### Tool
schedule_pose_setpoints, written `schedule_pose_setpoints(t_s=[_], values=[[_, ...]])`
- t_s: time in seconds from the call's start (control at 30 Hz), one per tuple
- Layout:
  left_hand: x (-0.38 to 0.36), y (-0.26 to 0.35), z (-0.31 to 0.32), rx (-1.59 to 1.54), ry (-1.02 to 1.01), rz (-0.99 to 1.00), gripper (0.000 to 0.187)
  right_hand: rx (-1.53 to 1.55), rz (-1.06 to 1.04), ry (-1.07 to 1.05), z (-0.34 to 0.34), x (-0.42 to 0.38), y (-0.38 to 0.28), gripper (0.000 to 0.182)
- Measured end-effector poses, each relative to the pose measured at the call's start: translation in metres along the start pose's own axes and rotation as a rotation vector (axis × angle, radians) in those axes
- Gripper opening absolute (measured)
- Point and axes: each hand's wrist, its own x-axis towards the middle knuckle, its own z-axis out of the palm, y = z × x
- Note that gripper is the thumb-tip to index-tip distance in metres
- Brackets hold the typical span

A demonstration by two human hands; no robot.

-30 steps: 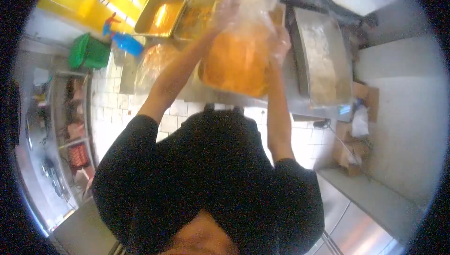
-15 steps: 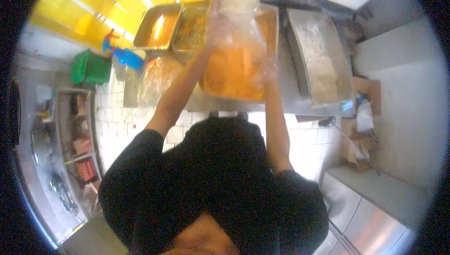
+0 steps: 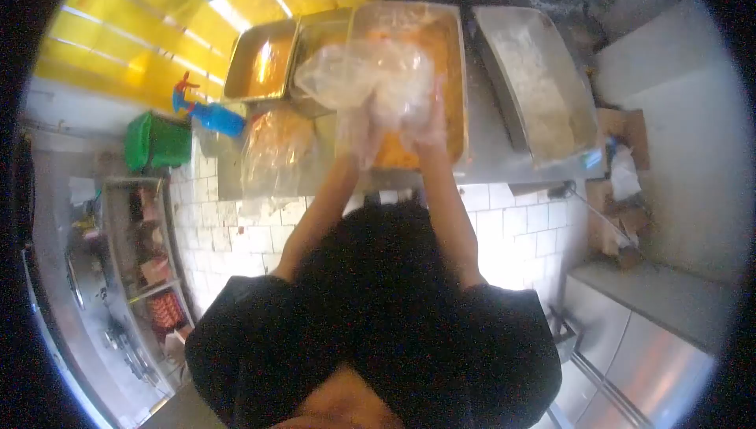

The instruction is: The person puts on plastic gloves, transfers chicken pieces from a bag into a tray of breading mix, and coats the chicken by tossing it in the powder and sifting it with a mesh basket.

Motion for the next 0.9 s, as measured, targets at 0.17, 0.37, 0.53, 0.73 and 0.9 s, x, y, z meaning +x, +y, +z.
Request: schedule_pose_setpoints(t_s=[0.17,0.37,0.53,0.73,0.9], values=[[-0.012,-0.056,-0.016,-0.123,0.092,0.122,0.044,-0.251,-0.130,-0.060,-0.038,0.002,0.015,0.066],[-0.036,-0.002,-0.029,-0.465,0.021,-0.500,0.048,-0.611,-0.289,0.124,-0.075,-0.002,-0.003,0.053],[-0.036,-0.081,-0.021,-0.458,-0.011,-0.304,0.015,-0.680,-0.389,0.139,-0.020,-0.052,-0.012,0.052],[-0.085,-0.048,-0.012,-0.804,-0.704,-0.304,0.053,-0.924,-0.507,0.970,-0.001,-0.152,-0.098,0.062],[-0.098,-0.032,0.005,-0.571,-0.883,-0.326,0.060,-0.987,-1.119,0.819,-0.019,-0.203,-0.165,0.062]])
